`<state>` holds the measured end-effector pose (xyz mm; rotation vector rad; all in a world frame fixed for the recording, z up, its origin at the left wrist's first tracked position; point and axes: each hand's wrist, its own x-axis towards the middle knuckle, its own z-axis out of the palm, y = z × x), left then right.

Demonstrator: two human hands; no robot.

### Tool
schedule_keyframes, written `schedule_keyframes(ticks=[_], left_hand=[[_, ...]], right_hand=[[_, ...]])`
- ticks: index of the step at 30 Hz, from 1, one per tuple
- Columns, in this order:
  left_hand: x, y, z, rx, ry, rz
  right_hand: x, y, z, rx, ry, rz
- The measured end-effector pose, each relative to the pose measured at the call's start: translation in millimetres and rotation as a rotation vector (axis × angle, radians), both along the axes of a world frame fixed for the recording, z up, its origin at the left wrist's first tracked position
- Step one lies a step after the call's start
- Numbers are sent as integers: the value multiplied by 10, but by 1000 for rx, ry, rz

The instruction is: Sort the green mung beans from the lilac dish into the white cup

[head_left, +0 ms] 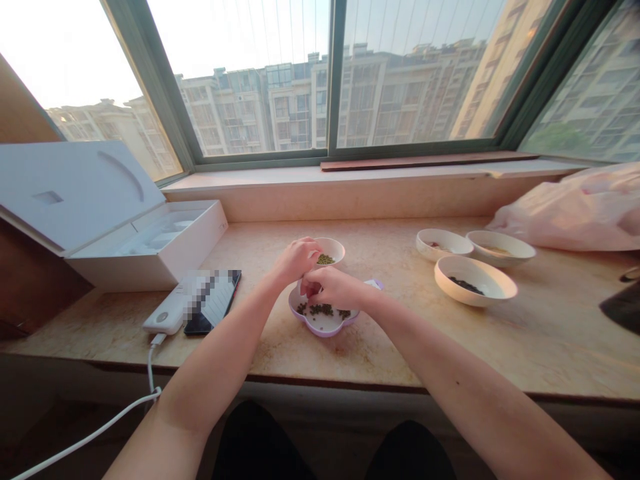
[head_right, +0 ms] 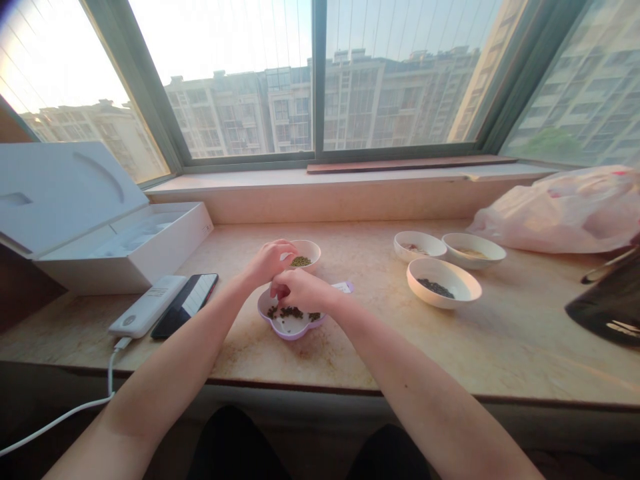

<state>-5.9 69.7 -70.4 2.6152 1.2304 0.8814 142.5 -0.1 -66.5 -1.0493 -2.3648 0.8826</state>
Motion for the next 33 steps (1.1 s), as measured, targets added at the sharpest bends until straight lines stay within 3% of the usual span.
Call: schedule_keyframes(ticks=[3, 10, 17, 24, 29, 33], left_hand=[[1, -9, 16, -18, -31, 11], [-47, -120, 149, -45, -56, -44], [-41, -248, 266, -39, 1, -73], [72, -384, 257, -43, 21, -152], [122, -465, 173, -86, 212, -312], [114, -581, 215, -219, 330, -362]], right_hand=[[10, 11, 15, -59, 101, 4], [35, -5, 148, -412, 506, 67], [95, -84, 288, -630, 854, 98], [152, -125, 371, -686, 1048, 204], [204, -121, 385, -713, 1115, 251], [224, -142, 406, -695, 1130, 259]])
